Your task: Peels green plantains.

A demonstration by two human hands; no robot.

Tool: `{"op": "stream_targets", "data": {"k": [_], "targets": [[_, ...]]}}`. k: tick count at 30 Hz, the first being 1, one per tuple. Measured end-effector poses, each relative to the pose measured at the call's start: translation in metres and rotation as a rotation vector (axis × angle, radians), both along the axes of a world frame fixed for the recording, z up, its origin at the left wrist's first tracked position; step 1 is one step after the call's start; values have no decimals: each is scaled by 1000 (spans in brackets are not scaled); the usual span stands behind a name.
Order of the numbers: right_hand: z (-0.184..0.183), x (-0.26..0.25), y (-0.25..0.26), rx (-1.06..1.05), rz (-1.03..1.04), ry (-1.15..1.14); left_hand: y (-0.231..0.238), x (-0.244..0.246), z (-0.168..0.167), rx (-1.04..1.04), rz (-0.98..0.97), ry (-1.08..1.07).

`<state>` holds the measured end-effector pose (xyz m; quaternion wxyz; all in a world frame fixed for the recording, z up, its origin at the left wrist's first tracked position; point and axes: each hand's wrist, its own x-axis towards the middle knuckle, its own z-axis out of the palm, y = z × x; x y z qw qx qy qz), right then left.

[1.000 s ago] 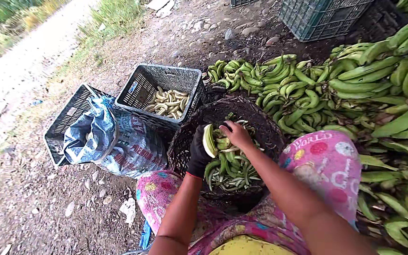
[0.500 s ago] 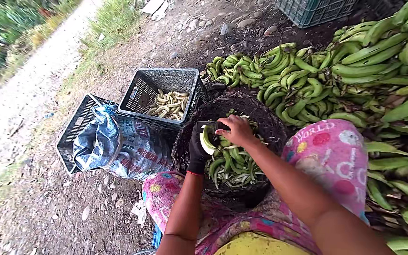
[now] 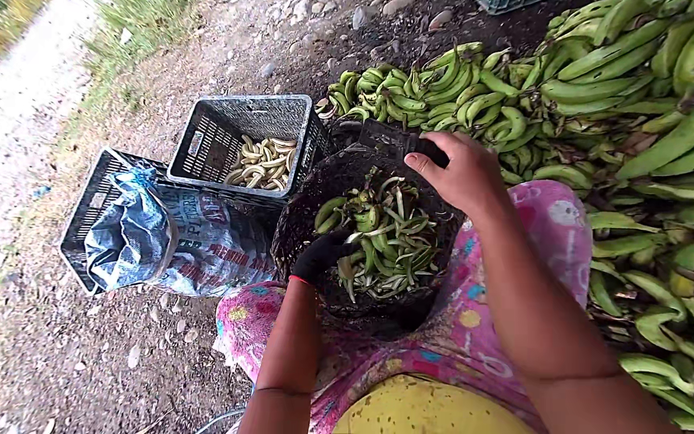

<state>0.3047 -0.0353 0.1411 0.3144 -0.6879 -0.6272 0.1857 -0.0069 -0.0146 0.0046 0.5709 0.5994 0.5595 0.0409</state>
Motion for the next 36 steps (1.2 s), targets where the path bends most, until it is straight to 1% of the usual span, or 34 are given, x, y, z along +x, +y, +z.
{"op": "stream_targets", "data": {"k": [1, 2, 3, 4, 5, 6, 7, 8, 9, 10, 11, 12, 13, 14, 15, 16, 17, 18, 19, 21, 22, 23, 25, 26, 28, 32, 33, 36], "targets": [[5, 8, -7, 8, -15, -24, 3, -12, 6, 47, 80, -50], [10, 14, -15, 13, -33, -46, 5, -26, 14, 146, 207, -144], [13, 20, -22, 19, -49, -62, 8, -40, 21, 285, 369, -297], [16, 26, -28, 25, -62, -71, 16, -50, 26, 434, 537, -521], [18, 30, -33, 38, -73, -77, 25, -58, 31, 547, 683, -753], [19, 33, -35, 49, -80, -72, 32, -63, 38, 619, 860, -902], [19, 34, -35, 53, -86, -70, 37, -66, 40, 664, 1032, -927], [17, 35, -34, 47, -85, -65, 38, -68, 35, 661, 1156, -847], [15, 35, -32, 36, -73, -63, 36, -64, 25, 589, 1244, -691], [12, 34, -29, 22, -53, -63, 32, -57, 8, 460, 1260, -520], [9, 33, -26, -2, -28, -59, 29, -48, -14, 310, 1175, -336], [5, 31, -24, -27, 0, -52, 25, -39, -39, 177, 979, -156], [2, 28, -21, -49, 30, -47, 22, -33, -69, 83, 716, 47], [-1, 26, -19, -65, 53, -51, 21, -29, -100, 9, 409, 261], [-4, 22, -17, -77, 74, -54, 20, -22, -129, -40, 157, 467], [-7, 19, -15, -83, 93, -52, 16, -12, -151, -81, 13, 624], [-11, 16, -14, -85, 110, -55, 11, 0, -166, -124, -42, 746], [-13, 14, -12, -111, 124, -50, 5, 12, -177, -139, -28, 825], [-16, 13, -11, -147, 133, -44, -1, 24, -185, -134, 32, 866], [-21, 13, -7, -204, 146, -46, -8, 45, -193, -97, 183, 904], [-24, 13, -5, -222, 152, -50, -11, 51, -195, -68, 228, 924], [-25, 13, -4, -237, 157, -54, -14, 53, -199, -33, 236, 959], [-26, 11, -1, -255, 170, -55, -17, 50, -210, 35, 185, 1028], [-26, 9, 0, -259, 179, -49, -18, 48, -211, 52, 149, 1044], [-25, 6, 4, -251, 197, -34, -18, 46, -201, 65, 77, 1052], [-24, 4, 7, -224, 211, -34, -16, 42, -166, 34, -58, 1041], [-22, 5, 8, -232, 214, -42, -14, 38, -159, 35, -50, 1035], [-20, 10, 8, -250, 208, -43, -9, 23, -136, 64, 63, 956]]}}
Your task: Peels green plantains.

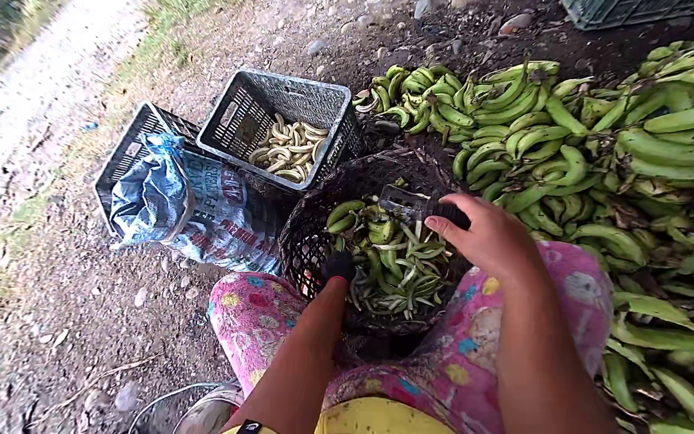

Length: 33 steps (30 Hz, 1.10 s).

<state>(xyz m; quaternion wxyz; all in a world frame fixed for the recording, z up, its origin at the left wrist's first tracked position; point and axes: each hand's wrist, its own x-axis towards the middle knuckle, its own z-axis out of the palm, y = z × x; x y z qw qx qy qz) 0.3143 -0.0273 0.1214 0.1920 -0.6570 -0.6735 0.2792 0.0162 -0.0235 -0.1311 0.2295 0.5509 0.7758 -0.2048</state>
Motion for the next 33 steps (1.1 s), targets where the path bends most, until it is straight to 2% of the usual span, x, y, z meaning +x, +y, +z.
{"op": "stream_targets", "data": {"k": [3, 7, 9, 11, 13, 15, 17, 20, 22, 25, 27, 29, 33], "targets": [[1, 2, -2, -12, -8, -6, 10, -16, 48, 73, 118, -150], [-3, -1, -6, -13, 5, -1, 25, -55, 93, 414, 146, -455], [-5, -7, -8, -7, -3, 10, 22, -63, 148, 600, 159, -694], [-5, -14, -7, -8, -19, 22, 9, -70, 196, 798, 185, -1051], [-3, -21, -6, -3, -16, 38, -5, -77, 226, 945, 229, -1333], [-4, -28, -3, -9, 4, 55, -17, -80, 246, 1013, 289, -1488], [-9, -33, -2, -26, 29, 69, -29, -81, 253, 1026, 351, -1542], [-14, -39, -2, -92, 66, 23, -42, -80, 254, 1053, 387, -1474], [-21, -36, 1, -85, 46, 22, -46, -78, 254, 1092, 445, -1508], [-16, -18, 5, -65, -13, 70, -44, -74, 249, 1107, 639, -1614], [-11, 0, 5, -25, -85, 121, -39, -77, 230, 1060, 706, -1656], [-8, 16, -1, 40, -186, 186, -35, -81, 204, 962, 676, -1691], [-11, 33, -11, 151, -329, 302, -23, -54, 173, 905, 699, -1817]]}}
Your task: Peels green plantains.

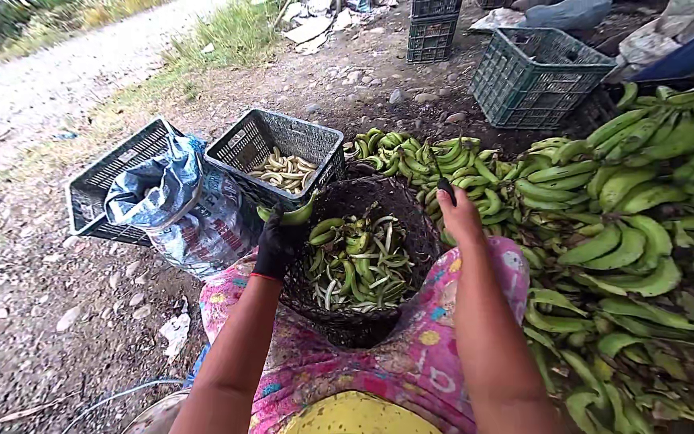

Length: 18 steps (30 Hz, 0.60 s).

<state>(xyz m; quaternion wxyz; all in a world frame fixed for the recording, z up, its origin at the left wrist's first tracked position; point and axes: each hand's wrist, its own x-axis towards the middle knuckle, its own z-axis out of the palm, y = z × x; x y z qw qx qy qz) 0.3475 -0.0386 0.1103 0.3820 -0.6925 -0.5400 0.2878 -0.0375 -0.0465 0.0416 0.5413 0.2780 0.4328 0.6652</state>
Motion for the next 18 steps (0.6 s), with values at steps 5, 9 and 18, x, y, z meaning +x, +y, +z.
{"op": "stream_targets", "data": {"k": [5, 9, 18], "targets": [[-5, -3, -2, 9, 79, -72, 4, 38, -50, -50, 2, -96], [25, -26, 5, -149, 338, -387, 0, 58, -62, -112, 46, -270], [-104, -107, 28, -231, 684, 14, 10, 61, -47, 49, 173, 101]]}}
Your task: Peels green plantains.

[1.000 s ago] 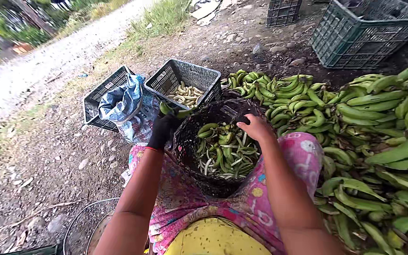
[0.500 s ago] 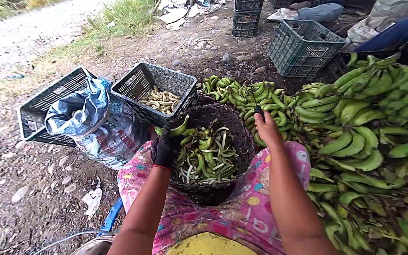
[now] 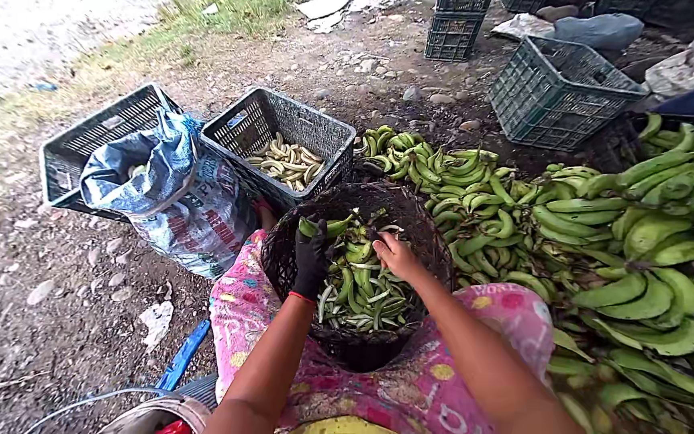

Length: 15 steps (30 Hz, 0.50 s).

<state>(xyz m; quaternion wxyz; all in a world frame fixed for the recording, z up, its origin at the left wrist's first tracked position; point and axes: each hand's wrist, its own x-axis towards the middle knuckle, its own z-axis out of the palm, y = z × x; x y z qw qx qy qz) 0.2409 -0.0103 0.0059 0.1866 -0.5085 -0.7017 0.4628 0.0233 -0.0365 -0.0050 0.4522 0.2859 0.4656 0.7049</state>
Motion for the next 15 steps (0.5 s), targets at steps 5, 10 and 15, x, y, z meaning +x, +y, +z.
{"op": "stream_targets", "data": {"k": [5, 10, 15], "targets": [[-9, -39, -3, -89, -172, 284, 7, -1, 0, -20, 85, 189], [3, -52, -6, 228, -209, 469, 16, 5, -5, 40, 36, 214], [-64, -44, 1, -476, -95, -96, 15, -3, 5, 208, -35, 145]]}}
